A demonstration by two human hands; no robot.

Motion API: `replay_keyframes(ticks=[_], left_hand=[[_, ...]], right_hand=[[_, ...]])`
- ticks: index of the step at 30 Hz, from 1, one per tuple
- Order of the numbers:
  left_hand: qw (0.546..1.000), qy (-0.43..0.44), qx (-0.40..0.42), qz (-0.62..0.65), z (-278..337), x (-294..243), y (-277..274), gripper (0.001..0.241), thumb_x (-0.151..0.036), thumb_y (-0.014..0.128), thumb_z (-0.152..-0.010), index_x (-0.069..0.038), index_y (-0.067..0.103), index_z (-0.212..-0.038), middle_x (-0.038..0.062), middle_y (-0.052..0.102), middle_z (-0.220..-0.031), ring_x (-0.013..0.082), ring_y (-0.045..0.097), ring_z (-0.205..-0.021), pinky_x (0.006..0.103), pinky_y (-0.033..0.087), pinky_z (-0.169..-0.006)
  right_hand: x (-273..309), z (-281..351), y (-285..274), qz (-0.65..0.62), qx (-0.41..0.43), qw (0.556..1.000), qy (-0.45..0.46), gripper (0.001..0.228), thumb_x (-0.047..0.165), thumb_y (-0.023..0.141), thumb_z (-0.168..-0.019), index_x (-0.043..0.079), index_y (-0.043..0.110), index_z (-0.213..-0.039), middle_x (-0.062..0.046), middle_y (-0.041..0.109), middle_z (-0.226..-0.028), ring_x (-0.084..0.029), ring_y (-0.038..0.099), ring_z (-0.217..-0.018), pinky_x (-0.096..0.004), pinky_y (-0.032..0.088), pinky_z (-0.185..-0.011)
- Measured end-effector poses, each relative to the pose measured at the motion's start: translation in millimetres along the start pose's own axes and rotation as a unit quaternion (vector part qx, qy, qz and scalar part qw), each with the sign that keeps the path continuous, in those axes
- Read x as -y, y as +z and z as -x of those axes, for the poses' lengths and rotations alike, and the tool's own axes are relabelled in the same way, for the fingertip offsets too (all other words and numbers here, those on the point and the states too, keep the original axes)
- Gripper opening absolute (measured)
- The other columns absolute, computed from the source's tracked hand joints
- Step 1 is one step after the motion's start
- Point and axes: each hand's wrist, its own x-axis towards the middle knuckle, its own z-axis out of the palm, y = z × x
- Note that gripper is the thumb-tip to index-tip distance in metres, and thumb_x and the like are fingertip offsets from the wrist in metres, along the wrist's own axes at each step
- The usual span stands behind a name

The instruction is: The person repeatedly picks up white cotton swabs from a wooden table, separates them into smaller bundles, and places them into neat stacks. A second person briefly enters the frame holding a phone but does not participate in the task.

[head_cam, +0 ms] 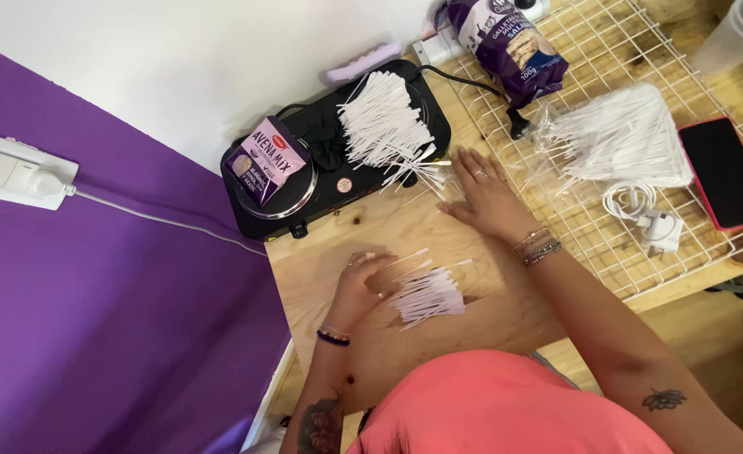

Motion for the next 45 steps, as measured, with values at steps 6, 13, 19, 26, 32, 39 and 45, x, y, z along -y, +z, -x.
replay_keyframes(ticks=[6,13,19,26,32,39,45], left_hand=[[0.997,-0.003,-0.038,-0.063,-16.3,-11.8,-1.5,0.029,-0.016,0.073,-0.095,-0.015,0.072,-0.124,0.012,0.071,-0.115,0.0345,0.063,-0.116,0.0465,0.05,-0.103],[0.972,0.081,-0.127,-0.178,-69.8,-22.3,34.5,0.03,-0.012,0.072,-0.094,-0.011,0.068,-0.124,0.015,0.066,-0.103,0.0379,0.065,-0.105,0.0456,0.056,-0.093],[0.955,0.059,-0.192,-0.22,-84.1,-33.0,42.4,0.044,-0.004,0.067,-0.083,-0.003,0.056,-0.126,0.021,0.053,-0.106,0.0472,0.059,-0.106,0.054,0.054,-0.091],[0.962,0.045,-0.18,-0.202,-84.1,-25.5,43.6,0.039,-0.001,0.061,-0.083,-0.003,0.059,-0.122,0.02,0.055,-0.109,0.0462,0.06,-0.104,0.052,0.054,-0.089],[0.965,0.021,-0.196,-0.174,-80.1,-0.1,50.1,0.023,-0.002,0.06,-0.084,-0.008,0.059,-0.106,0.014,0.054,-0.098,0.0426,0.06,-0.102,0.0499,0.052,-0.092],[0.962,-0.001,-0.218,-0.167,-71.3,-11.0,40.3,0.02,-0.002,0.062,-0.08,-0.01,0.053,-0.096,0.012,0.053,-0.094,0.0408,0.06,-0.099,0.0496,0.05,-0.091],[0.921,0.078,-0.267,-0.274,-89.5,-36.6,15.2,0.028,-0.003,0.061,-0.087,-0.004,0.061,-0.115,0.019,0.056,-0.109,0.0413,0.058,-0.104,0.0489,0.051,-0.093]], right_hand=[[-6.5,-0.4,18.9,0.025,-0.04,0.997,-0.067,0.067,0.058,0.052,-0.101,0.009,0.05,-0.145,-0.017,0.04,-0.164,-0.037,0.032,-0.154,-0.059,0.018,-0.125],[-11.4,13.8,25.4,0.016,-0.037,0.996,-0.08,0.06,0.049,0.054,-0.102,0.009,0.049,-0.145,-0.014,0.043,-0.162,-0.034,0.035,-0.154,-0.057,0.021,-0.125],[-12.0,38.4,38.8,0.017,-0.069,0.995,-0.074,0.056,0.043,0.061,-0.099,0.008,0.055,-0.143,-0.014,0.051,-0.156,-0.032,0.039,-0.152,-0.055,0.024,-0.125],[12.2,65.7,22.0,-0.009,-0.09,0.993,-0.077,0.044,0.026,0.063,-0.096,0.007,0.062,-0.136,-0.014,0.063,-0.138,-0.034,0.054,-0.137,-0.052,0.037,-0.118],[0.4,52.8,25.9,-0.06,-0.218,0.972,-0.061,0.026,0.014,0.067,-0.094,0.005,0.069,-0.119,-0.014,0.068,-0.118,-0.035,0.066,-0.116,-0.047,0.053,-0.102],[-12.0,40.6,30.4,-0.089,-0.204,0.973,-0.055,0.022,0.009,0.067,-0.089,0.005,0.068,-0.11,-0.017,0.066,-0.116,-0.041,0.065,-0.115,-0.05,0.052,-0.095],[24.6,60.6,5.9,-0.029,-0.183,0.983,-0.013,0.049,0.016,0.071,-0.084,0.002,0.061,-0.13,-0.023,0.06,-0.136,-0.046,0.058,-0.124,-0.055,0.048,-0.1]])
